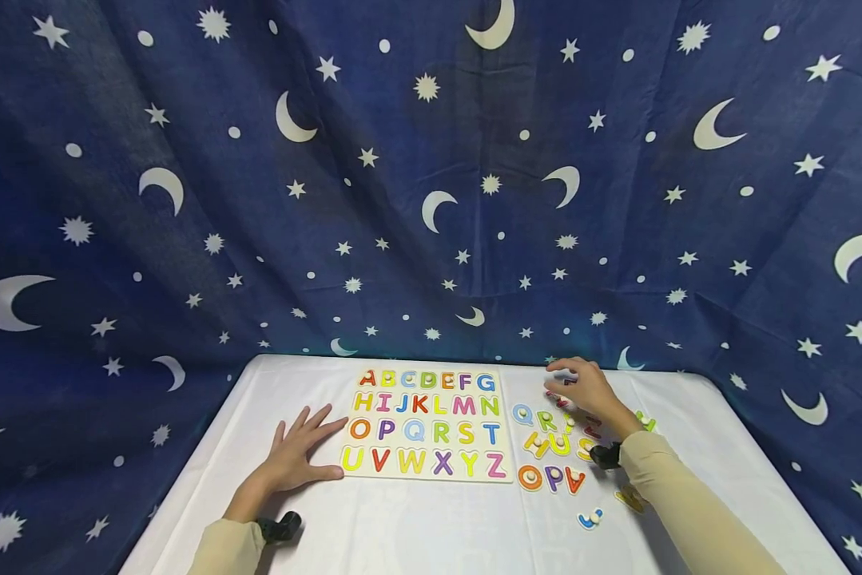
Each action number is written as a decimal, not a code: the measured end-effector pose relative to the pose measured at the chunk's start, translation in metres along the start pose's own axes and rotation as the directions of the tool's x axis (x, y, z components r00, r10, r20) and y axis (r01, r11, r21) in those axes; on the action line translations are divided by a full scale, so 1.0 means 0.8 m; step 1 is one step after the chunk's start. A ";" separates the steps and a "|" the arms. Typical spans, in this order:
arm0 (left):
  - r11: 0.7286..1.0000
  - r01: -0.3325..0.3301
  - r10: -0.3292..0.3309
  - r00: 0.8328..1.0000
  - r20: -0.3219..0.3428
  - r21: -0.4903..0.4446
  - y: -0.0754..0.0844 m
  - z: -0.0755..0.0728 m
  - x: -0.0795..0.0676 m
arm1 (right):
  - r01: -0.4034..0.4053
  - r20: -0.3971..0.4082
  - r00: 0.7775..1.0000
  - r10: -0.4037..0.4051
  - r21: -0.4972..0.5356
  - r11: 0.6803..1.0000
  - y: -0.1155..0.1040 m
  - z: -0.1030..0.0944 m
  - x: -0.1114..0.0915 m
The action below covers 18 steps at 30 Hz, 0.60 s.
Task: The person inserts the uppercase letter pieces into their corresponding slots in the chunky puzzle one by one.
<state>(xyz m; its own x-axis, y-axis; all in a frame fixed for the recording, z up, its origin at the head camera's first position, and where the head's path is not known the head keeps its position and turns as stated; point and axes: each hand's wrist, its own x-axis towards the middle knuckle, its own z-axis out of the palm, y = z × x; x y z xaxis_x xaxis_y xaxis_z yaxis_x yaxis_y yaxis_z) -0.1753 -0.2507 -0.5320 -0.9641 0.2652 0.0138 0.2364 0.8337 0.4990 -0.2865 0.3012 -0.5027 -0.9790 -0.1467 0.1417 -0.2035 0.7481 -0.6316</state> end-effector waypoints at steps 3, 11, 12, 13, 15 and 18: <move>1.000 -0.006 0.006 1.000 0.000 -0.004 0.000 0.000 0.000 | -0.056 0.010 0.998 0.056 0.013 0.998 0.009 -0.007 -0.003; 1.000 -0.010 0.010 1.000 -0.007 -0.008 -0.001 -0.001 -0.002 | -0.157 0.033 0.987 0.157 0.003 0.988 0.037 -0.007 -0.006; 1.000 -0.015 0.015 1.000 -0.010 -0.005 -0.001 0.000 -0.001 | -0.171 0.036 0.985 0.171 -0.004 0.985 0.040 -0.007 -0.007; 1.000 -0.015 0.015 1.000 -0.011 -0.004 -0.001 0.000 -0.001 | -0.182 0.036 0.983 0.182 -0.009 0.983 0.042 -0.007 -0.006; 1.000 -0.012 0.012 1.000 -0.011 -0.007 -0.001 0.000 -0.001 | -0.200 0.029 0.979 0.200 -0.020 0.980 0.044 -0.007 -0.006; 1.000 -0.010 0.010 1.000 -0.008 -0.005 -0.001 -0.001 -0.001 | -0.218 0.018 0.976 0.219 -0.030 0.975 0.045 -0.009 -0.006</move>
<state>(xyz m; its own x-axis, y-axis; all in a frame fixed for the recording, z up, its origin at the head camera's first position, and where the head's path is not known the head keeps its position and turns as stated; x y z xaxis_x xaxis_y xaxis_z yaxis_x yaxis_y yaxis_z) -0.1749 -0.2518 -0.5319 -0.9627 0.2695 0.0251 0.2451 0.8285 0.5035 -0.2892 0.3334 -0.5211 -0.9999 0.0089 -0.0135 0.0154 0.7812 -0.6240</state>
